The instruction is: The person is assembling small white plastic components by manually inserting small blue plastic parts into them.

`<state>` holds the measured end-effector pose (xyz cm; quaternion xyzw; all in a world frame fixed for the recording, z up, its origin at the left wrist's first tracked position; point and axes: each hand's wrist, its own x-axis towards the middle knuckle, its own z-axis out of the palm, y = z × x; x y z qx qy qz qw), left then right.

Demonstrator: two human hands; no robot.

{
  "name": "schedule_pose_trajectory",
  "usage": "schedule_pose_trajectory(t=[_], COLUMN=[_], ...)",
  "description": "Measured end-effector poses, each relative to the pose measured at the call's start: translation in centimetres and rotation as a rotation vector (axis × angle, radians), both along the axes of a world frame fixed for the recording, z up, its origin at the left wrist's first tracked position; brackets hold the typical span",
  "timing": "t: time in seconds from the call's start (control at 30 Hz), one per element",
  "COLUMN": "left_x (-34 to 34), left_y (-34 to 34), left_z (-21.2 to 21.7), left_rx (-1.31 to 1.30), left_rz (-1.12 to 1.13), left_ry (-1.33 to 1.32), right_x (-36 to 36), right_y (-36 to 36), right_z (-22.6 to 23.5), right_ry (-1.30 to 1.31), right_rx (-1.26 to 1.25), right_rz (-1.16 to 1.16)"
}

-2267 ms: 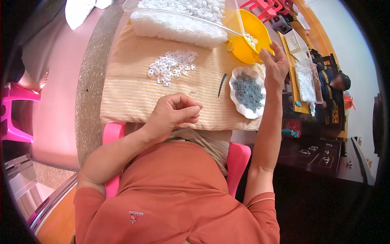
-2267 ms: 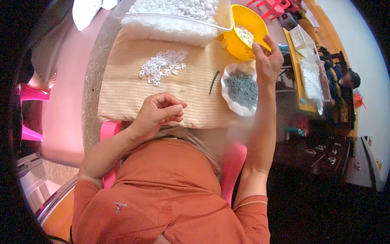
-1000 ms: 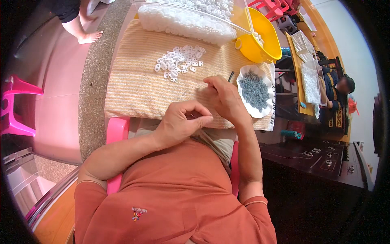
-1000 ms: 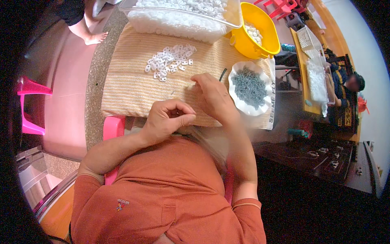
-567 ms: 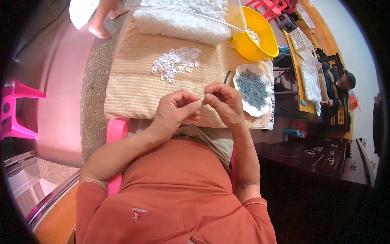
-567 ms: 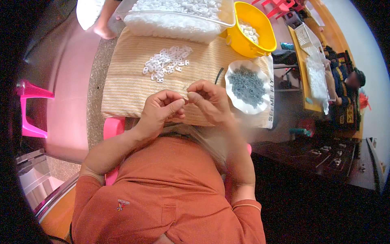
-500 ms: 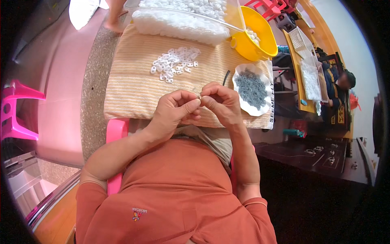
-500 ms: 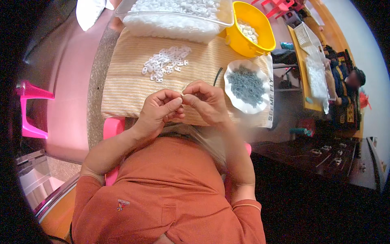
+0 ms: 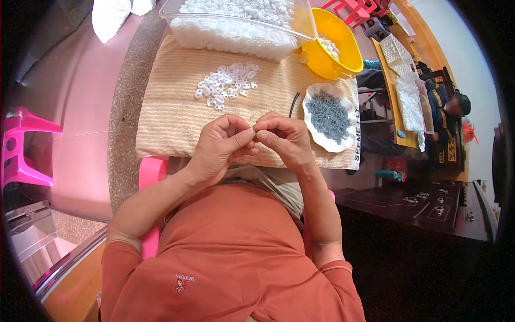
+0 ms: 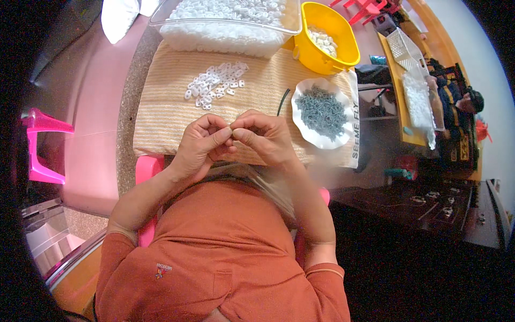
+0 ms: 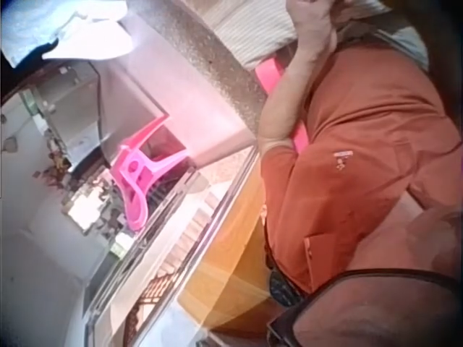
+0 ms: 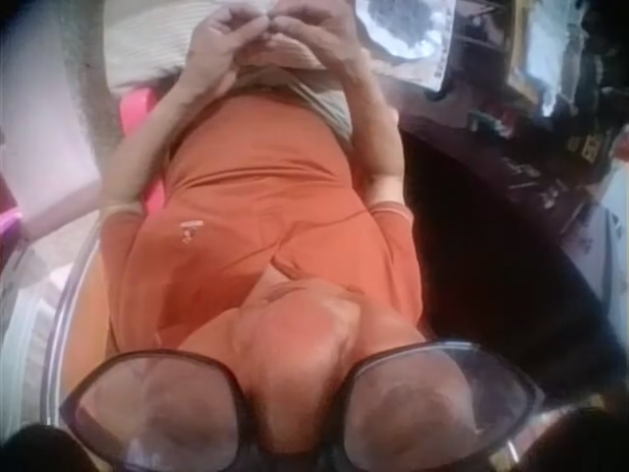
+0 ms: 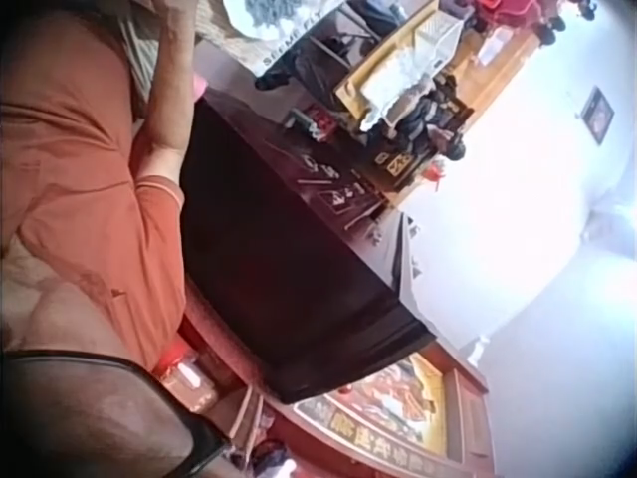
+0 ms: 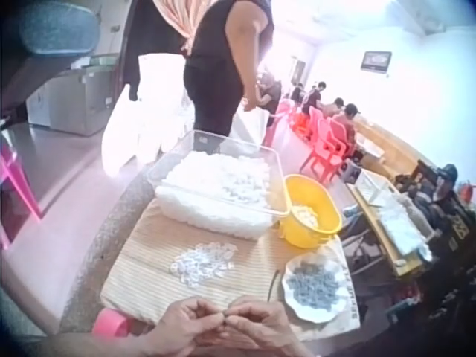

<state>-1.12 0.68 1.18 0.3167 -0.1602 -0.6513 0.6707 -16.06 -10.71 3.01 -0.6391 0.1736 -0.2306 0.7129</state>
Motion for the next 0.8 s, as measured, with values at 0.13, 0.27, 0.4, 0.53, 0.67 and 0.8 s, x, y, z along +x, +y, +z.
schedule_pose_trajectory(t=[0.13,0.27,0.4,0.53,0.67,0.8], left_x=[0.1,1.6,3.1,4.0,4.9,5.1], left_y=[-0.6,-2.4,-4.5,-6.4,-7.6,-8.1], left_z=[-0.2,0.1,0.6,0.4,-0.4,-0.4], left_rx=[-0.017,-0.068,-0.104,-0.227,-0.164,-0.133], left_rz=[0.043,0.157,0.212,0.212,0.155,0.022], left_ry=[-0.140,-0.785,-1.367,-1.763,-2.001,-2.067], right_x=[0.0,0.1,-0.1,-0.5,-0.5,-0.6], right_y=[-0.3,-0.5,-1.3,-1.8,-2.0,-2.1], right_z=[-0.4,-1.1,-1.7,-2.3,-2.4,-2.3], right_ry=[0.041,0.055,0.047,0.023,0.019,0.032], right_rx=[-0.094,-0.088,-0.088,-0.090,-0.123,-0.120], right_rz=[-0.008,-0.087,-0.149,-0.133,-0.123,-0.138])
